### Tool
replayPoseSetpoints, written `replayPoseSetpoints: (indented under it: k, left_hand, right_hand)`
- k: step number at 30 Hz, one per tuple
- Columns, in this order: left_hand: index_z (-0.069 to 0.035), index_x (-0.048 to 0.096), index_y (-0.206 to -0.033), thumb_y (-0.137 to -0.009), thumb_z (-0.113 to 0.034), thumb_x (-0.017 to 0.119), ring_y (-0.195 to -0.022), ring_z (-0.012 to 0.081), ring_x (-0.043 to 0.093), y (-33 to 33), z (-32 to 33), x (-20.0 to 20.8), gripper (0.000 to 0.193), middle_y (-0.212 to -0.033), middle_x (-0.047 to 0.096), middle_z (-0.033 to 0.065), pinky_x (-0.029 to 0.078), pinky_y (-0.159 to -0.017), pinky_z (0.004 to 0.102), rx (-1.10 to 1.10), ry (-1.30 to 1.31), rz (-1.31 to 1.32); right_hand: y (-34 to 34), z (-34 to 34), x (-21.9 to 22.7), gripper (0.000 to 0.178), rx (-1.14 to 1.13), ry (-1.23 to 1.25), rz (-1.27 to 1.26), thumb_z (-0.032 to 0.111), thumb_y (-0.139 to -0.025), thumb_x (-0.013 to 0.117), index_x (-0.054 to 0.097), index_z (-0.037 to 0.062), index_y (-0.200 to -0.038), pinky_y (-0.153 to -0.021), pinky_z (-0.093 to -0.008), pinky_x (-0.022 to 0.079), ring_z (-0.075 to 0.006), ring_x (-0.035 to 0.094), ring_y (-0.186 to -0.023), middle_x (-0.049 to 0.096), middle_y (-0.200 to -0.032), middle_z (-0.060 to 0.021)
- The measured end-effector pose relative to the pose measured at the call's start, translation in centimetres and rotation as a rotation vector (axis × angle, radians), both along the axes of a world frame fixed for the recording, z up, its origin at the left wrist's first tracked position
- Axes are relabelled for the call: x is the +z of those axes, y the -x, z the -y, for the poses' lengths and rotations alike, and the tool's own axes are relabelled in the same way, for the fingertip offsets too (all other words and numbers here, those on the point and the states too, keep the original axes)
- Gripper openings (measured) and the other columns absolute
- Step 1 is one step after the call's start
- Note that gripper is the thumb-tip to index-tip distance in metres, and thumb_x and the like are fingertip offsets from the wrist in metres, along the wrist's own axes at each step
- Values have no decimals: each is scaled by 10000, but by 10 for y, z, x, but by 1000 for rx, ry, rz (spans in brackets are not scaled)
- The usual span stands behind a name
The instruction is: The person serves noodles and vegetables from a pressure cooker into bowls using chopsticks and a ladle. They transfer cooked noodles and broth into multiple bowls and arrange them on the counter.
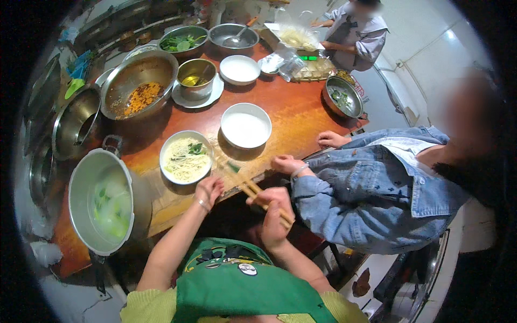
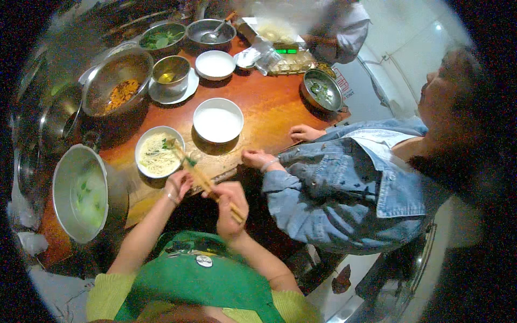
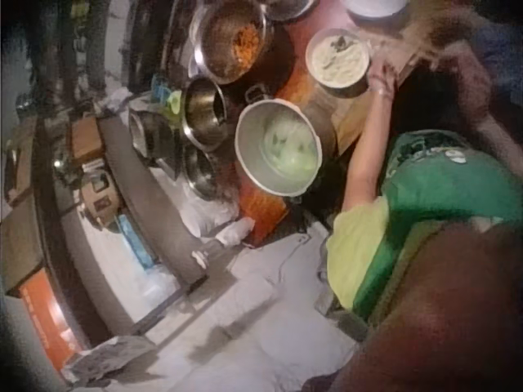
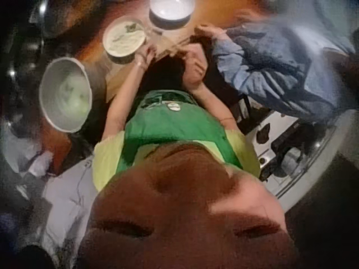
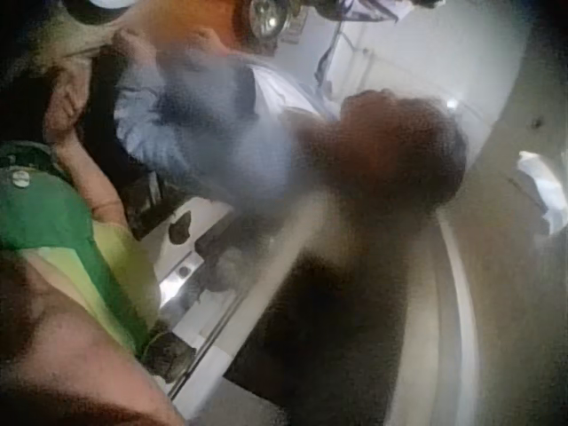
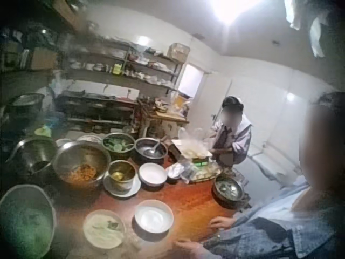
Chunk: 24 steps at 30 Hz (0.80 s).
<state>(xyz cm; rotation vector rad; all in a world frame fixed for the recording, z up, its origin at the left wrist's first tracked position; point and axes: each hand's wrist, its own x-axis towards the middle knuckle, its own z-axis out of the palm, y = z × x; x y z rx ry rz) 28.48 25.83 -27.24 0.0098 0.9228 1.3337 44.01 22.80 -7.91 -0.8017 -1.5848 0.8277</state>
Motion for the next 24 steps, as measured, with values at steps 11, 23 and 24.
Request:
replayPoseSetpoints:
  k: [11,23,24]
  left_hand:
    - [-4,500,-805,-827,-145,516,-653,144,527,-7,8,-27,144,-706,539,75,448,-590,261,-4,-185,50]
    - [60,209,-1260,-781,-498,537,-978,293,508,-33,-136,-74,806,-1161,406,272,487,-717,331,-155,-50,-132]
    - [69,197,-1260,-783,-499,531,-986,307,507,-32,-142,-83,814,-1157,407,281,488,-721,338,-194,-69,-120]
  right_hand:
    - [-28,48,-17,233,27,-42,51,124,-864,396,577,-9,-802,-572,-275,463,-183,550,-629,577,-700,-120]
    - [-60,85,-56,254,-123,-223,115,166,-855,414,605,16,-784,-526,-289,452,-189,558,-575,610,-668,-73]
    - [-60,89,-62,259,-150,-234,123,170,-858,409,606,19,-784,-521,-290,451,-189,558,-576,609,-668,-73]
